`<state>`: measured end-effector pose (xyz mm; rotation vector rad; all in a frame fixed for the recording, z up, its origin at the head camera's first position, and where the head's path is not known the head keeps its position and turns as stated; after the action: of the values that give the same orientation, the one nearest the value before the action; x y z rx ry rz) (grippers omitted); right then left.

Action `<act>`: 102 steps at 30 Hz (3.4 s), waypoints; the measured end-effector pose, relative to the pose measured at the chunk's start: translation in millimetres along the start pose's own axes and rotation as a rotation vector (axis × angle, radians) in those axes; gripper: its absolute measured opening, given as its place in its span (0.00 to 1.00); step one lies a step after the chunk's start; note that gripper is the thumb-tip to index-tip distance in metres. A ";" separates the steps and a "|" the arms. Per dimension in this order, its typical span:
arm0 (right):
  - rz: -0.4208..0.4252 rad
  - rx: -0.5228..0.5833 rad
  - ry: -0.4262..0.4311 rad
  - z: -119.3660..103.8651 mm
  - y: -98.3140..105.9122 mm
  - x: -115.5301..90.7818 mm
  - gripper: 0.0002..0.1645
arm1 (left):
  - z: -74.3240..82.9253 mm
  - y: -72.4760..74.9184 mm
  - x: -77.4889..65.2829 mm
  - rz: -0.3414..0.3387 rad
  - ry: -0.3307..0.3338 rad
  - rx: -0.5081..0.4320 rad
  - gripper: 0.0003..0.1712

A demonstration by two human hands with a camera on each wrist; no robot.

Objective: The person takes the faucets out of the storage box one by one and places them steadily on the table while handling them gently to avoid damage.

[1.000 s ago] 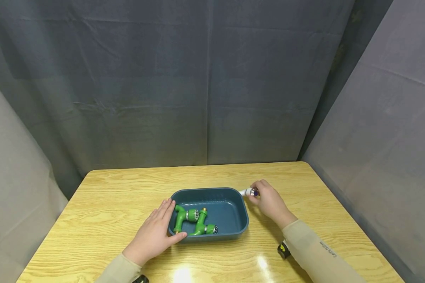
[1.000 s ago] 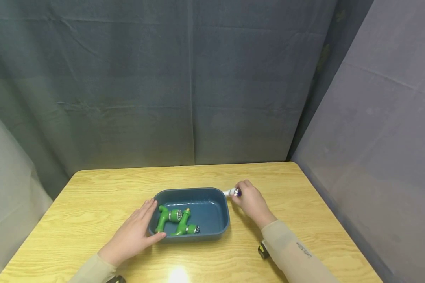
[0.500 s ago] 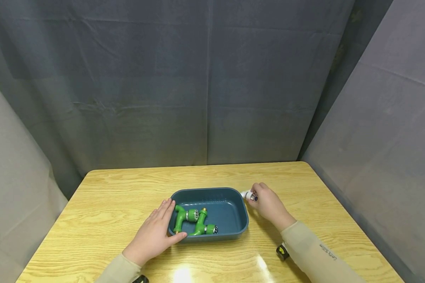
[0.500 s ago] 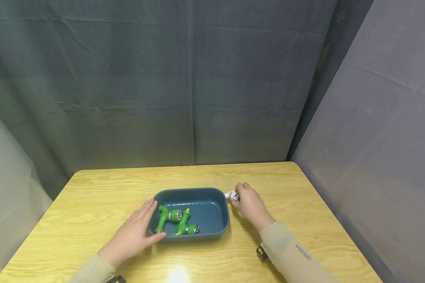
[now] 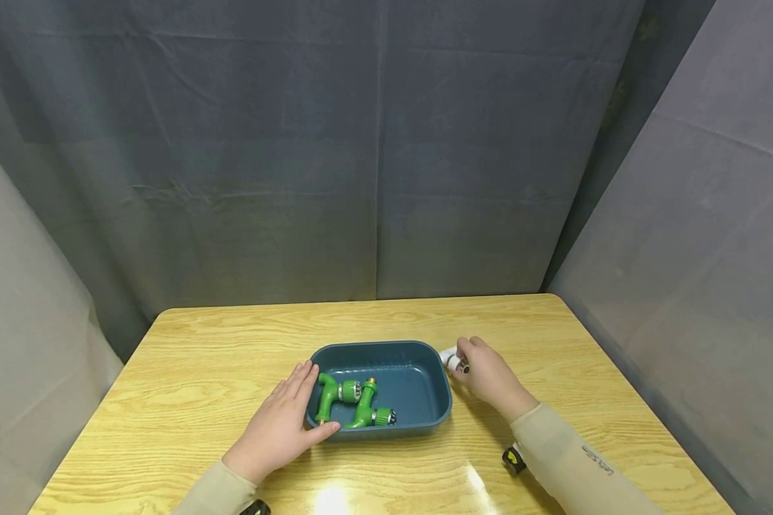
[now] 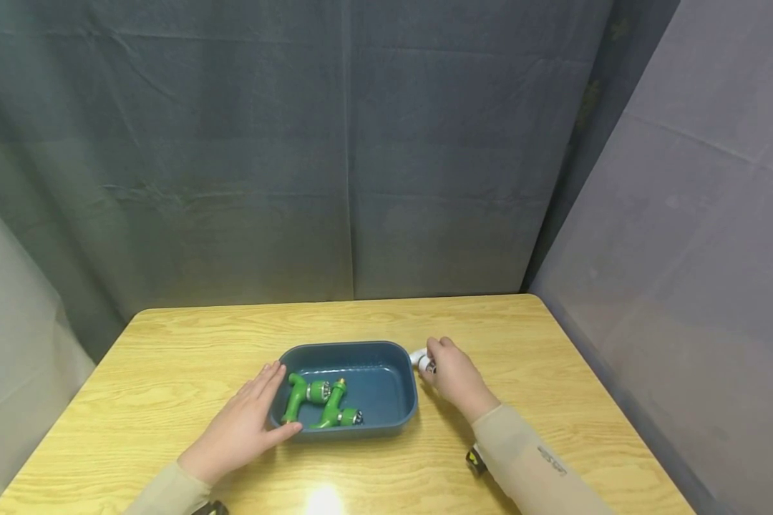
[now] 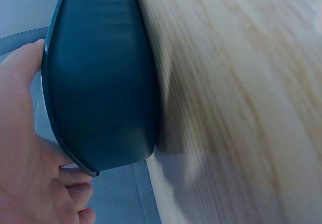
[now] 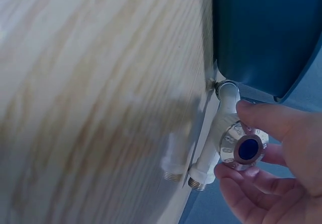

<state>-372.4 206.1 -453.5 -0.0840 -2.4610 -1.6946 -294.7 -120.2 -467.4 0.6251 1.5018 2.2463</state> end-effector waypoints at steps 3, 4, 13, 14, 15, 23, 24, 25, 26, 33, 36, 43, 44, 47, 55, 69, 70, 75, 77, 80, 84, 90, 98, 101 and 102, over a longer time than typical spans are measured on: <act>-0.007 -0.002 0.004 -0.2 -2.1 -0.6 0.19 | -0.2 -0.2 0.0 0.000 0.001 -0.006 0.61; -0.006 -0.001 0.006 -0.3 -2.3 -0.8 0.20 | -0.1 -0.1 0.0 0.000 0.002 -0.008 0.61; -0.014 0.015 0.022 -1.4 -4.5 -2.8 0.22 | 1.3 1.6 0.0 -0.001 -0.001 -0.011 0.61; -0.020 0.018 0.016 -0.9 -5.2 -2.7 0.22 | 1.4 1.8 0.1 0.001 -0.002 -0.011 0.61; -0.025 0.020 0.012 -0.6 -5.8 -2.6 0.22 | 1.4 1.9 0.0 0.000 -0.001 -0.011 0.61; -0.041 0.024 -0.012 1.4 -9.4 -2.7 0.21 | 0.8 0.7 0.2 -0.001 0.000 -0.010 0.61; -0.039 0.025 -0.010 1.0 -9.3 -3.1 0.21 | 0.7 0.6 0.2 0.000 0.000 -0.010 0.61; -0.035 0.022 -0.004 0.3 -9.2 -3.6 0.21 | 0.6 0.4 0.2 -0.001 0.000 -0.011 0.61; -0.034 0.022 -0.002 0.0 -9.2 -4.0 0.21 | 0.5 0.2 0.1 -0.001 -0.001 -0.010 0.61; -0.034 0.021 0.000 -1.7 -9.2 -6.0 0.22 | -0.1 -0.2 0.3 0.006 -0.006 -0.005 0.61; -0.046 0.015 -0.008 -1.3 -11.1 -6.4 0.22 | -0.6 -0.8 0.4 0.006 -0.006 -0.003 0.61; -0.064 0.005 -0.039 1.7 -14.9 -4.6 0.20 | -1.2 -1.5 0.2 -0.001 -0.002 -0.001 0.61; -0.064 0.006 -0.040 1.6 -14.8 -4.6 0.20 | -1.1 -1.4 0.3 -0.002 -0.002 -0.001 0.61; -0.065 0.003 -0.043 1.6 -14.9 -4.8 0.21 | -1.2 -1.5 0.1 -0.005 -0.001 0.000 0.61; -0.062 0.000 -0.041 1.4 -14.4 -5.5 0.21 | -1.1 -1.7 0.2 -0.006 -0.002 0.001 0.61; -0.066 -0.007 -0.059 0.0 1.8 -6.3 0.14 | 1.3 0.8 0.0 0.001 -0.006 -0.001 0.61; -0.058 -0.004 -0.066 1.2 4.4 -5.7 0.13 | 1.7 1.1 0.1 0.003 -0.007 -0.002 0.61; 0.000 0.017 -0.068 1.4 19.9 -3.6 0.10 | 3.1 2.0 0.4 0.005 -0.009 -0.009 0.61; 0.010 0.030 -0.064 -1.3 25.6 -3.8 0.10 | 3.0 1.9 0.4 0.003 -0.008 -0.009 0.61; 0.007 0.042 -0.062 -6.0 31.0 -4.5 0.09 | 2.0 1.0 0.3 0.000 -0.006 -0.007 0.61; 0.009 0.039 -0.052 -13.6 35.0 -6.0 0.08 | 0.8 -0.3 0.2 0.000 -0.007 -0.005 0.61; 0.040 0.056 0.006 -33.4 43.0 -11.5 0.07 | 0.2 -0.9 0.2 0.002 -0.010 -0.002 0.61; 0.057 0.049 0.087 -60.9 43.3 -21.2 0.07 | 1.2 0.4 -0.3 0.000 -0.007 -0.002 0.61; 0.059 0.034 0.139 -74.0 42.0 -26.2 0.08 | 1.3 0.6 -0.1 0.001 -0.006 -0.002 0.61; 0.057 0.028 0.157 -78.2 41.7 -28.2 0.08 | 1.3 0.6 0.0 0.002 -0.006 -0.001 0.61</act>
<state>-331.8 149.3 -392.0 -0.0175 -2.3449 -1.5791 -294.0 -119.4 -466.4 0.6320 1.4982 2.2444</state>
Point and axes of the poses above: each hand's wrist, its own x-axis towards the middle knuckle, its own y-axis out of the back of the hand, z = x × y, the point moved 10 cm from there along x, towards the middle knuckle, and after that the axes turned 13 degrees about -y, right-handed, at the moved point
